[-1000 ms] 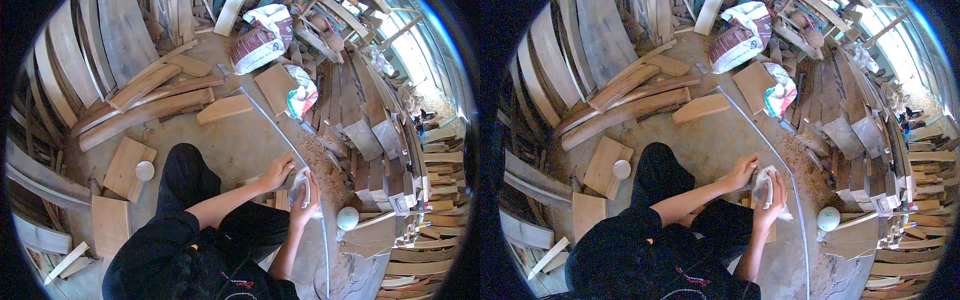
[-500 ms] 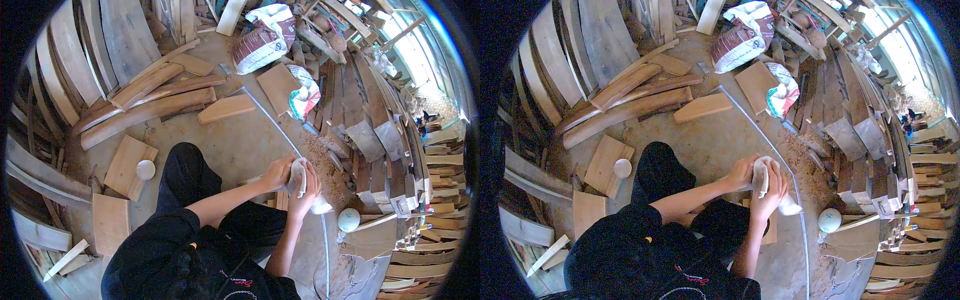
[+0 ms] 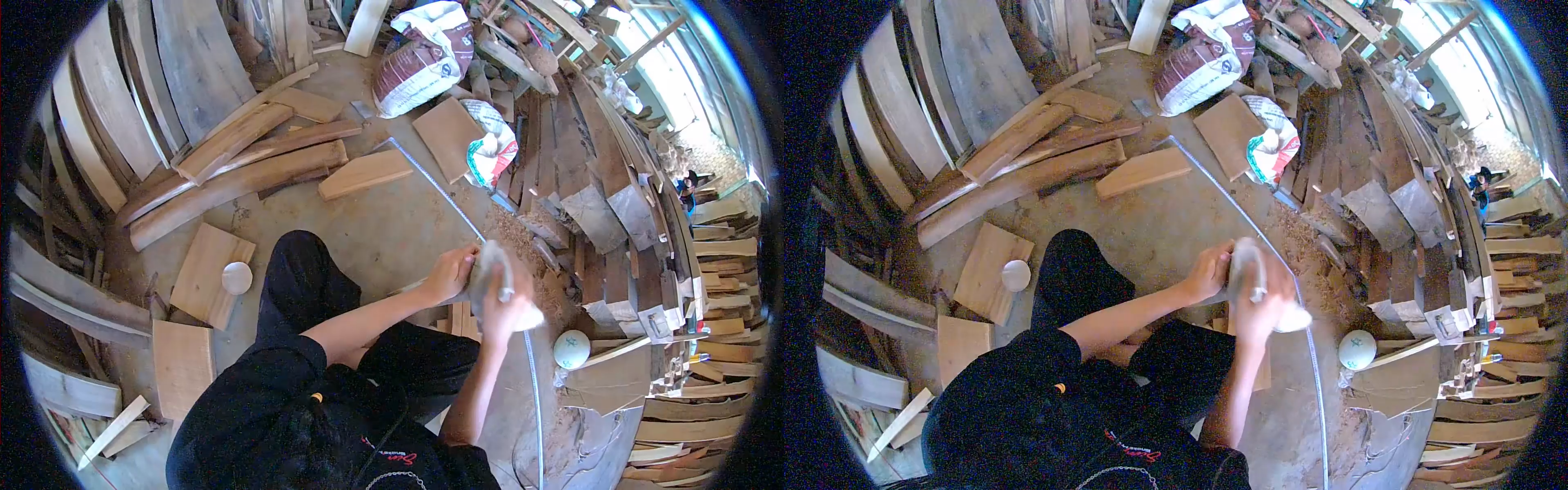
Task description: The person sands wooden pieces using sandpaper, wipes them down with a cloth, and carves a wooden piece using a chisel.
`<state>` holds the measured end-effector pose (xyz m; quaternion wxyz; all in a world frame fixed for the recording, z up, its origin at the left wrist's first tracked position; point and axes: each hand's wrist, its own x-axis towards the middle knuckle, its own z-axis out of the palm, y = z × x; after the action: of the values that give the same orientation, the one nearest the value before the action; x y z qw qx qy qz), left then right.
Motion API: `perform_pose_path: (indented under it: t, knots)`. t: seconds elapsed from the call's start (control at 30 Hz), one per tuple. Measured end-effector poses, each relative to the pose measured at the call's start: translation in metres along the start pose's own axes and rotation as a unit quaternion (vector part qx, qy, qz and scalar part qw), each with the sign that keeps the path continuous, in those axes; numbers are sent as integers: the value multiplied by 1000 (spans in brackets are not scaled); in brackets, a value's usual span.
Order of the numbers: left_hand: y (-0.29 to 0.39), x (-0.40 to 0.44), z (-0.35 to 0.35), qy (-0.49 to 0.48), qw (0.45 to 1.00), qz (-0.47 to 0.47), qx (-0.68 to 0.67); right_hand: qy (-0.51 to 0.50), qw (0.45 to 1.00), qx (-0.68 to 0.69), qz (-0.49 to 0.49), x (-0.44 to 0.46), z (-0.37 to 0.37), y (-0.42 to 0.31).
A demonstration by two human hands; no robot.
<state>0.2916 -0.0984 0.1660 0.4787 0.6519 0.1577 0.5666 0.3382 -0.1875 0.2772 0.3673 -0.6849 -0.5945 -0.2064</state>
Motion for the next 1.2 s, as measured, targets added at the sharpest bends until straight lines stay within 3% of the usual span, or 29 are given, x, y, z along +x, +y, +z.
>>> perform_pose_path:
  t: [0.03, 0.1, 0.43, 0.67, 0.73, 0.77, 0.8, 0.87, 0.9, 1.0, 1.1, 1.17, 1.2]
  knots:
    - [0, 0, 0, 11, 1000, 10, 9, -63, 998, 14, 23, 2, 10, -6]
    - [0, 0, 2, 34, 999, 32, 26, -41, 999, 18, 19, -2, 13, -4]
    - [9, -12, 29, -50, 999, 4, 22, -8, 998, 22, 61, -43, -23, 25]
    - [-18, -6, 17, 27, 998, -50, -10, -1, 987, 39, 154, -57, -29, 36]
    - [-13, 1, 6, 26, 998, -50, -34, 30, 994, 55, 85, -33, -18, 21]
    - [-2, -1, 3, 21, 995, -95, -20, 32, 996, 52, 59, -19, -12, 8]
    - [-3, -4, 3, 22, 997, -70, -30, 35, 998, 50, 33, -8, -5, -4]
    - [-1, -5, 6, 20, 998, -18, -52, -60, 998, -6, 36, 4, 9, -19]
    - [-1, -4, 8, 54, 990, -35, -127, -107, 993, -36, 37, 7, 13, -22]
    - [-22, -8, 8, -13, 995, -58, -75, -55, 998, 3, 11, 3, 18, -13]
    - [-6, 0, 6, 56, 993, -35, -94, -28, 999, 24, 33, -11, 5, -6]
    - [0, -1, 1, 45, 997, -58, -37, -8, 998, 39, 48, -27, -5, 4]
    - [0, -1, 0, 39, 997, -71, -8, -22, 993, 23, 113, -38, -11, 12]
